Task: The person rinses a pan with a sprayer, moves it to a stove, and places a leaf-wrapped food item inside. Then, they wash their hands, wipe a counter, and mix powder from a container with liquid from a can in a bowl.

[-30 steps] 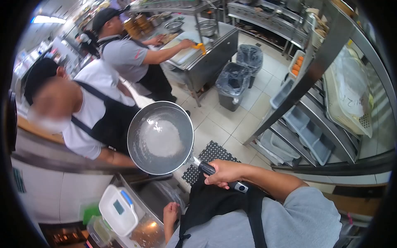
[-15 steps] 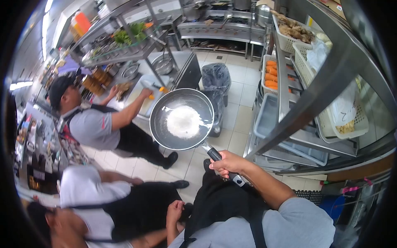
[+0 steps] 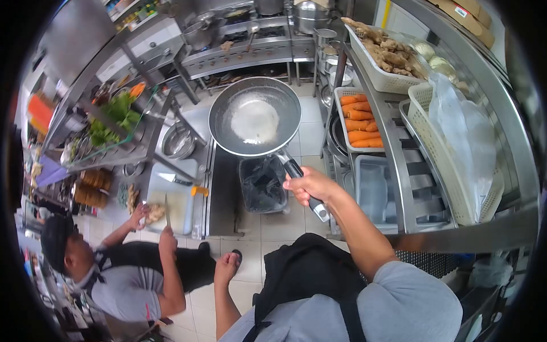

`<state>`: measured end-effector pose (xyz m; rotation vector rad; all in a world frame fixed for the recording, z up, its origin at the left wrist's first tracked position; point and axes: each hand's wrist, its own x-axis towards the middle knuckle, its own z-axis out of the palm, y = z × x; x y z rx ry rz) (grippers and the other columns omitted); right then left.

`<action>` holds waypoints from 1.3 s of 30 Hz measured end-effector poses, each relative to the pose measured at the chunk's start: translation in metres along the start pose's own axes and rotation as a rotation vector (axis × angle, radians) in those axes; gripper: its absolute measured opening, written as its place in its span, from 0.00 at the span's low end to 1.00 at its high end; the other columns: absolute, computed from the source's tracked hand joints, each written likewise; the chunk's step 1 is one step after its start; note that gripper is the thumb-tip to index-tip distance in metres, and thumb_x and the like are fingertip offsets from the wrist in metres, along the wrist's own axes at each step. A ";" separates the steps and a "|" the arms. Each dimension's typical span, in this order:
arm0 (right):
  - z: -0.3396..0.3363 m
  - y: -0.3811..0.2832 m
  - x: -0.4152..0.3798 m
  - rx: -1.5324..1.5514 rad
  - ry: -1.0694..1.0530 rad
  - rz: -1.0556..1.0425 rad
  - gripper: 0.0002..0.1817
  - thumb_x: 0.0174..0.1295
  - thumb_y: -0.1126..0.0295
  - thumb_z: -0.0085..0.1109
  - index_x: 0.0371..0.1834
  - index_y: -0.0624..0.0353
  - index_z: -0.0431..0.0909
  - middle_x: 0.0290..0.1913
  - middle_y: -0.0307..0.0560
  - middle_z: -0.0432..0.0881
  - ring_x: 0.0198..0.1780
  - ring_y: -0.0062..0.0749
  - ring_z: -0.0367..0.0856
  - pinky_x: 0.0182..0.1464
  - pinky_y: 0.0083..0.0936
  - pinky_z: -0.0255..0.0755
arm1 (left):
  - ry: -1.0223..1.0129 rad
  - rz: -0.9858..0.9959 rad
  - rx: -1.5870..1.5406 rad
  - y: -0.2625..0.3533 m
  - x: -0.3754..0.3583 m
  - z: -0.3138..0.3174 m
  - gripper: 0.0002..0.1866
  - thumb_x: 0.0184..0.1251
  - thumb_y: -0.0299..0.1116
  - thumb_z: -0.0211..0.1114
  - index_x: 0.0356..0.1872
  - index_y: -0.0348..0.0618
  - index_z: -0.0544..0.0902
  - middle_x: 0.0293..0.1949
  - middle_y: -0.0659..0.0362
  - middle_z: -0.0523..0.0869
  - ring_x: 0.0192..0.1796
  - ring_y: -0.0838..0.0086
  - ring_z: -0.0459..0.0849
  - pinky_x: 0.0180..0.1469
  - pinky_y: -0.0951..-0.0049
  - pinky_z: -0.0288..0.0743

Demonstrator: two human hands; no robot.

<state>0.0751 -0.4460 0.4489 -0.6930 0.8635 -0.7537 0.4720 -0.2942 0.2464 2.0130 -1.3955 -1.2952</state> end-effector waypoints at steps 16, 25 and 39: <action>-0.143 -0.139 0.211 0.128 0.186 -0.091 0.10 0.61 0.74 0.64 0.33 0.54 0.69 0.19 0.28 0.66 0.16 0.11 0.63 0.17 0.17 0.63 | -0.195 0.068 0.249 0.068 0.188 0.036 0.15 0.73 0.43 0.58 0.42 0.43 0.87 0.32 0.53 0.90 0.37 0.62 0.89 0.44 0.63 0.80; -0.240 -0.193 0.320 0.116 0.223 -0.122 0.11 0.61 0.74 0.63 0.26 0.55 0.69 0.17 0.32 0.66 0.14 0.16 0.64 0.17 0.20 0.61 | -0.447 0.006 0.242 0.054 0.343 0.070 0.19 0.77 0.46 0.55 0.46 0.41 0.86 0.35 0.55 0.91 0.38 0.68 0.88 0.43 0.66 0.79; -0.369 -0.336 0.485 0.092 0.217 -0.019 0.11 0.61 0.74 0.64 0.32 0.55 0.68 0.16 0.31 0.65 0.14 0.16 0.65 0.17 0.23 0.62 | -0.482 0.311 0.499 0.163 0.672 0.090 0.15 0.69 0.44 0.58 0.42 0.45 0.86 0.42 0.45 0.88 0.45 0.49 0.87 0.46 0.54 0.81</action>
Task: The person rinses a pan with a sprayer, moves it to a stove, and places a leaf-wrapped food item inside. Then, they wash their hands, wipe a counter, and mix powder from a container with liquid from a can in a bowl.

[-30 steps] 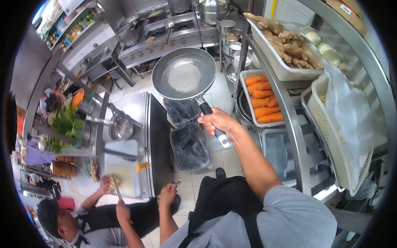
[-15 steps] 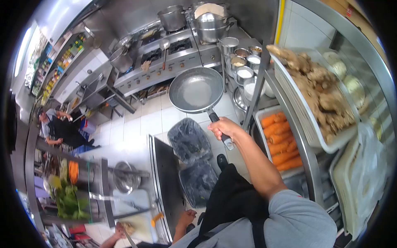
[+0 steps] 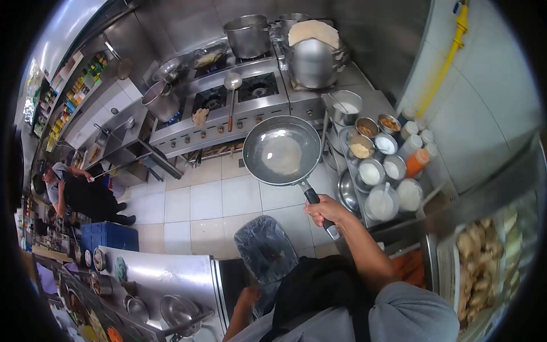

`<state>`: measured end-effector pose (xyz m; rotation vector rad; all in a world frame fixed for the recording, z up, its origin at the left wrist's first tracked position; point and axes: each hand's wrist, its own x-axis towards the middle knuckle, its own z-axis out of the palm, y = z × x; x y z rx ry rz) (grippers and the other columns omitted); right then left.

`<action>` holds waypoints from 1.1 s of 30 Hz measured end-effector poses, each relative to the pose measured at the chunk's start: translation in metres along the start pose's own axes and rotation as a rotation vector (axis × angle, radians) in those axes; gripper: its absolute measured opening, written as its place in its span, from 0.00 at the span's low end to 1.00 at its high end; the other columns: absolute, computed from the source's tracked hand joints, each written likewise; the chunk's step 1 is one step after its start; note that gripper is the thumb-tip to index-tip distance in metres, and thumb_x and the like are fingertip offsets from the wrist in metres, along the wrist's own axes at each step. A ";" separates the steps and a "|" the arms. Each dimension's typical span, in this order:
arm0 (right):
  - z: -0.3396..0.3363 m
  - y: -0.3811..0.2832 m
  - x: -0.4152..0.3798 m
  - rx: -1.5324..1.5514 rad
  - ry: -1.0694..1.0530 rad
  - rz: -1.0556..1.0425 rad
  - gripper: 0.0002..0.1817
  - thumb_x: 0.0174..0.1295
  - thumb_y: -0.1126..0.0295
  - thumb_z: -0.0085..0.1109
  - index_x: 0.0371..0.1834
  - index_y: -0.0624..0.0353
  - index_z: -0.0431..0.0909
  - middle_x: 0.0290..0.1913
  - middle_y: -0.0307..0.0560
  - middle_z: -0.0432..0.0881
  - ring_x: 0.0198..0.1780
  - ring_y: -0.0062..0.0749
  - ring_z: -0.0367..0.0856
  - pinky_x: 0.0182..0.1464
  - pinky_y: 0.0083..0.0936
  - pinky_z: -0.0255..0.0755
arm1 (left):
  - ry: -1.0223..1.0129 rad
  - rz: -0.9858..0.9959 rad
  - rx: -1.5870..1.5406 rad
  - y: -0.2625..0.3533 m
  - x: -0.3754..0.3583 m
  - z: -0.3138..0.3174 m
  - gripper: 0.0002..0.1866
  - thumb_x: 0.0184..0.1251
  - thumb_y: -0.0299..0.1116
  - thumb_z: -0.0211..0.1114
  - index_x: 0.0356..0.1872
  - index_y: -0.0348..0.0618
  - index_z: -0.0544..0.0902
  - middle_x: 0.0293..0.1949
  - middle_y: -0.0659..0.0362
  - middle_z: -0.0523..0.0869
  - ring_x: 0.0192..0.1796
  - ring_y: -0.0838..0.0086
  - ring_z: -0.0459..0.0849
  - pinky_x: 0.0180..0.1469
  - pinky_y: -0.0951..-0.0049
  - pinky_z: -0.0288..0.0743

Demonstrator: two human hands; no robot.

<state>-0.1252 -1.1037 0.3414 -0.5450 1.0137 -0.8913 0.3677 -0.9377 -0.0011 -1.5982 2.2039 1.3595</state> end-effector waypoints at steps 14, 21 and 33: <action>-0.079 -0.127 0.249 0.016 -0.031 0.028 0.10 0.62 0.75 0.63 0.35 0.54 0.68 0.17 0.30 0.64 0.14 0.16 0.64 0.17 0.22 0.61 | 0.202 -0.044 0.050 0.118 0.224 -0.213 0.15 0.70 0.41 0.55 0.42 0.42 0.84 0.42 0.43 0.86 0.49 0.44 0.84 0.52 0.48 0.78; -0.110 -0.183 0.386 -0.020 0.010 -0.006 0.09 0.61 0.76 0.62 0.33 0.56 0.69 0.17 0.34 0.67 0.14 0.20 0.66 0.18 0.23 0.66 | 0.089 -0.082 0.143 0.105 0.242 -0.241 0.10 0.62 0.36 0.61 0.40 0.43 0.83 0.41 0.47 0.86 0.46 0.47 0.86 0.46 0.49 0.81; -0.134 -0.232 0.590 0.091 0.152 -0.036 0.11 0.61 0.77 0.63 0.34 0.55 0.67 0.17 0.36 0.68 0.14 0.20 0.67 0.18 0.26 0.66 | 0.259 -0.156 -0.382 0.121 0.484 -0.485 0.18 0.72 0.44 0.61 0.47 0.38 0.83 0.33 0.51 0.89 0.35 0.64 0.90 0.41 0.65 0.83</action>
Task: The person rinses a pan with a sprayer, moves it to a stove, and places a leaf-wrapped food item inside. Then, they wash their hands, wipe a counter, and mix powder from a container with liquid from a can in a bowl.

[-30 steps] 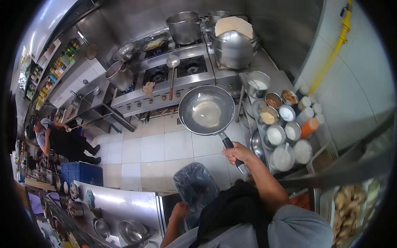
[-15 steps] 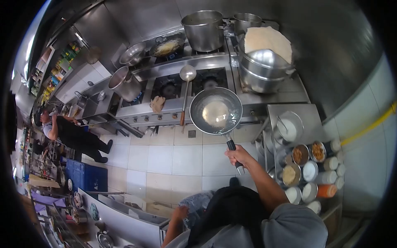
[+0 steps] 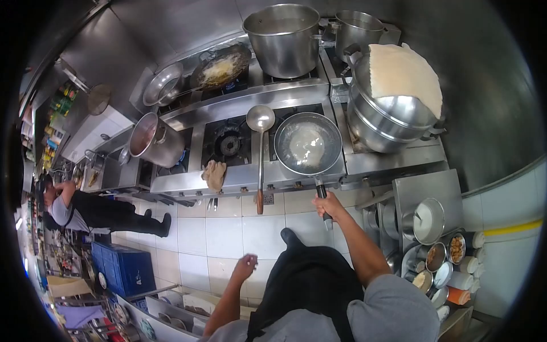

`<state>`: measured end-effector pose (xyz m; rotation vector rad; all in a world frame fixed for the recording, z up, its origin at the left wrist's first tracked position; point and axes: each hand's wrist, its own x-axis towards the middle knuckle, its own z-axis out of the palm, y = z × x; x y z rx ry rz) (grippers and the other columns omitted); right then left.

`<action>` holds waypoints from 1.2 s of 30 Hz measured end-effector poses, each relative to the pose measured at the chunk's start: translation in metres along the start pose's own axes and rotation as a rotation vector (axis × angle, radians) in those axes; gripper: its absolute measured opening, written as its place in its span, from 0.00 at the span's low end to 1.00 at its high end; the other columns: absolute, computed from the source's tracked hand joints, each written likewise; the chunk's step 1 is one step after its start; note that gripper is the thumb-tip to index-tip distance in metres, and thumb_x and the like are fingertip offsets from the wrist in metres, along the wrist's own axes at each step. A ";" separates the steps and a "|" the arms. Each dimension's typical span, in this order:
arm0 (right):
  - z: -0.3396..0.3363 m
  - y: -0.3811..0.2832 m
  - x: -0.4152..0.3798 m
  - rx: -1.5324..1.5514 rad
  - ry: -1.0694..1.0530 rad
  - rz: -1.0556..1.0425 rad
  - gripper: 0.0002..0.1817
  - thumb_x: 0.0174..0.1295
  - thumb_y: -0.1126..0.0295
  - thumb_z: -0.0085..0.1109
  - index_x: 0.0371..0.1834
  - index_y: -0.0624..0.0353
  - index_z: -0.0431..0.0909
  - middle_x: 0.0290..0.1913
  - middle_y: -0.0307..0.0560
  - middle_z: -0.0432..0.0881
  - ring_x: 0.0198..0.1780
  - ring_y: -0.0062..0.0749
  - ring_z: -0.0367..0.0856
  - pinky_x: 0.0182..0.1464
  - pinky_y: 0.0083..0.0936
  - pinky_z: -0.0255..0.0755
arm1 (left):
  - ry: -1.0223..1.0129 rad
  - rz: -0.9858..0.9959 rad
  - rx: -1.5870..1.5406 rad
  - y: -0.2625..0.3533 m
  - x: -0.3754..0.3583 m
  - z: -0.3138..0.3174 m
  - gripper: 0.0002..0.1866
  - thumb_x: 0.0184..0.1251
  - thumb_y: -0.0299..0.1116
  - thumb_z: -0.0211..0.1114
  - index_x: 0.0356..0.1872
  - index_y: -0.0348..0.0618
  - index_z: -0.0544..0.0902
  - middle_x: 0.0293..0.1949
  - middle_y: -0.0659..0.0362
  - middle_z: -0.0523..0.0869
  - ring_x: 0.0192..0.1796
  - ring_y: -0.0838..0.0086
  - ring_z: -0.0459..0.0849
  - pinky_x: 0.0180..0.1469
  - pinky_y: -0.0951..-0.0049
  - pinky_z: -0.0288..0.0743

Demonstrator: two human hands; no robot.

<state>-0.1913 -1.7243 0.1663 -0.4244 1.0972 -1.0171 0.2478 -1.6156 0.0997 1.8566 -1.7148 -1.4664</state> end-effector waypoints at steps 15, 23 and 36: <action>0.011 -0.036 0.123 0.082 0.048 0.041 0.12 0.60 0.75 0.64 0.36 0.54 0.68 0.17 0.34 0.67 0.13 0.19 0.66 0.17 0.25 0.66 | -0.270 -0.209 -0.214 0.125 0.257 -0.011 0.32 0.70 0.46 0.67 0.67 0.41 0.67 0.45 0.55 0.82 0.42 0.70 0.82 0.42 0.66 0.81; 0.018 -0.049 0.142 0.028 0.089 0.064 0.12 0.60 0.74 0.66 0.36 0.54 0.68 0.18 0.34 0.68 0.13 0.19 0.66 0.17 0.24 0.67 | -0.051 -0.166 -0.509 0.148 0.253 -0.073 0.16 0.75 0.35 0.60 0.58 0.43 0.72 0.37 0.63 0.76 0.35 0.78 0.77 0.38 0.74 0.78; 0.042 -0.048 0.137 0.101 0.165 0.143 0.12 0.62 0.74 0.65 0.36 0.52 0.67 0.18 0.32 0.66 0.14 0.20 0.65 0.18 0.24 0.63 | -0.113 -0.026 -0.176 0.056 0.308 -0.146 0.19 0.72 0.39 0.62 0.58 0.40 0.75 0.40 0.55 0.85 0.39 0.69 0.85 0.42 0.69 0.79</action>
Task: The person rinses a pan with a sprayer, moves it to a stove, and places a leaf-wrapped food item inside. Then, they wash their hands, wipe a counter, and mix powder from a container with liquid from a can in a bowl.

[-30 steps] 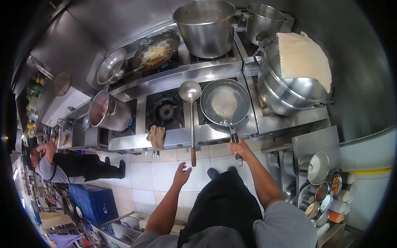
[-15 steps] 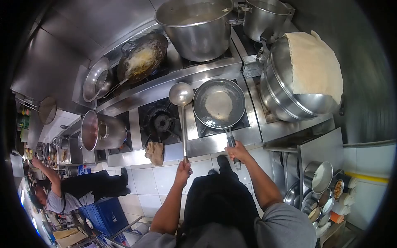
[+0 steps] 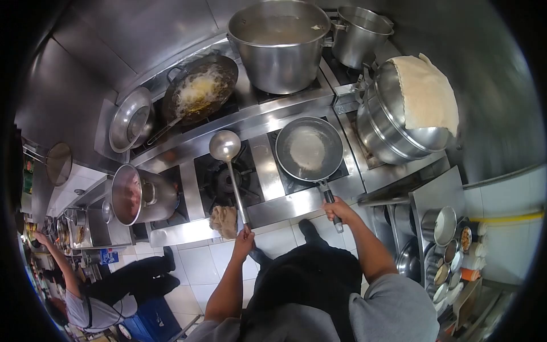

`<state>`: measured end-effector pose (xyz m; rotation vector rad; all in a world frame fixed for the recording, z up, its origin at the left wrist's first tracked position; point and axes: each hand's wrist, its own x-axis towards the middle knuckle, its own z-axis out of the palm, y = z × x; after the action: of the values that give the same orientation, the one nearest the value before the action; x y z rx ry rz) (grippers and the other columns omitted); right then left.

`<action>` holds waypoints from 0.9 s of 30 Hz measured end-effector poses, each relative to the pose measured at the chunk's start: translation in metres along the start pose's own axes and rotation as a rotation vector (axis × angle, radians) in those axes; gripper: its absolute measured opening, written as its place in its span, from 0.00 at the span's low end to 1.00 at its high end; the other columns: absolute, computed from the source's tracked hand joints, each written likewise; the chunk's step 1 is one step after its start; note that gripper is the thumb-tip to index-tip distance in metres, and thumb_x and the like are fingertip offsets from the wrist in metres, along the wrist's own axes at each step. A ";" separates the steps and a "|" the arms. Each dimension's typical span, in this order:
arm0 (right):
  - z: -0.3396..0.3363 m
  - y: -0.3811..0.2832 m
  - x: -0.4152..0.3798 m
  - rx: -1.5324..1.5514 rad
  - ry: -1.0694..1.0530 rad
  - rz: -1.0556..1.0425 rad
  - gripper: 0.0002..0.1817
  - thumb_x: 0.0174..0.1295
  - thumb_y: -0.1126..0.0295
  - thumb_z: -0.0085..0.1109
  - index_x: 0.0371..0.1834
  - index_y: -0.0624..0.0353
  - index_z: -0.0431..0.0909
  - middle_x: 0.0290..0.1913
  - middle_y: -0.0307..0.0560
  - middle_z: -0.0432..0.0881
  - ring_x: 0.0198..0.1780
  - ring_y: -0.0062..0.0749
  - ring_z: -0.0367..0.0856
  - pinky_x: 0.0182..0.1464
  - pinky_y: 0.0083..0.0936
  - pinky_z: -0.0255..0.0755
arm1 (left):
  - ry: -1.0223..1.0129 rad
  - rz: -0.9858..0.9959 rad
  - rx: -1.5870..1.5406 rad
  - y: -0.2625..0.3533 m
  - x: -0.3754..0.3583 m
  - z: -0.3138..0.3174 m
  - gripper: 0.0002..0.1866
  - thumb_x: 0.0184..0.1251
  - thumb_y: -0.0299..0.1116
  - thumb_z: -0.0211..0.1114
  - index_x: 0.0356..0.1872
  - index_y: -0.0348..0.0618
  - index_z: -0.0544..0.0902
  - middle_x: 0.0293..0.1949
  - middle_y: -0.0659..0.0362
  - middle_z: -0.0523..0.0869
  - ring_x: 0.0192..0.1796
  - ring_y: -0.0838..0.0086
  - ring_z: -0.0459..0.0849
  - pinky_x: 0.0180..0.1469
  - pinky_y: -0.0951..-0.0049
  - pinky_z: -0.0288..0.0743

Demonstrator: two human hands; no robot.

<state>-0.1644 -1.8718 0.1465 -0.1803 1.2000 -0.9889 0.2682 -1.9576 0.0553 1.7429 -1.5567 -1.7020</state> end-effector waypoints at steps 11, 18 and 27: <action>0.002 0.022 0.005 -0.079 0.157 0.040 0.09 0.69 0.58 0.60 0.36 0.49 0.74 0.22 0.35 0.72 0.23 0.26 0.73 0.27 0.24 0.68 | 0.300 0.522 0.226 0.190 -0.165 -0.329 0.16 0.73 0.30 0.63 0.58 0.41 0.81 0.53 0.54 0.87 0.52 0.71 0.84 0.55 0.72 0.75; -0.096 0.179 0.003 0.554 0.455 -0.070 0.23 0.66 0.38 0.53 0.40 0.45 0.78 0.30 0.38 0.79 0.29 0.29 0.78 0.27 0.30 0.72 | 1.617 0.786 0.767 0.343 -0.297 -0.661 0.11 0.74 0.32 0.57 0.44 0.38 0.85 0.42 0.50 0.89 0.44 0.63 0.86 0.51 0.65 0.77; 0.069 0.302 0.138 0.690 0.597 0.168 0.33 0.64 0.44 0.62 0.68 0.44 0.67 0.65 0.54 0.69 0.60 0.54 0.74 0.60 0.52 0.73 | 0.774 0.540 1.197 0.345 -0.241 -0.956 0.30 0.68 0.35 0.62 0.70 0.37 0.72 0.64 0.47 0.80 0.68 0.61 0.76 0.69 0.63 0.68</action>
<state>0.0602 -1.8178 -0.1016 0.7970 1.2966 -1.2928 0.9551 -2.3597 0.7319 1.7016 -2.3874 0.3182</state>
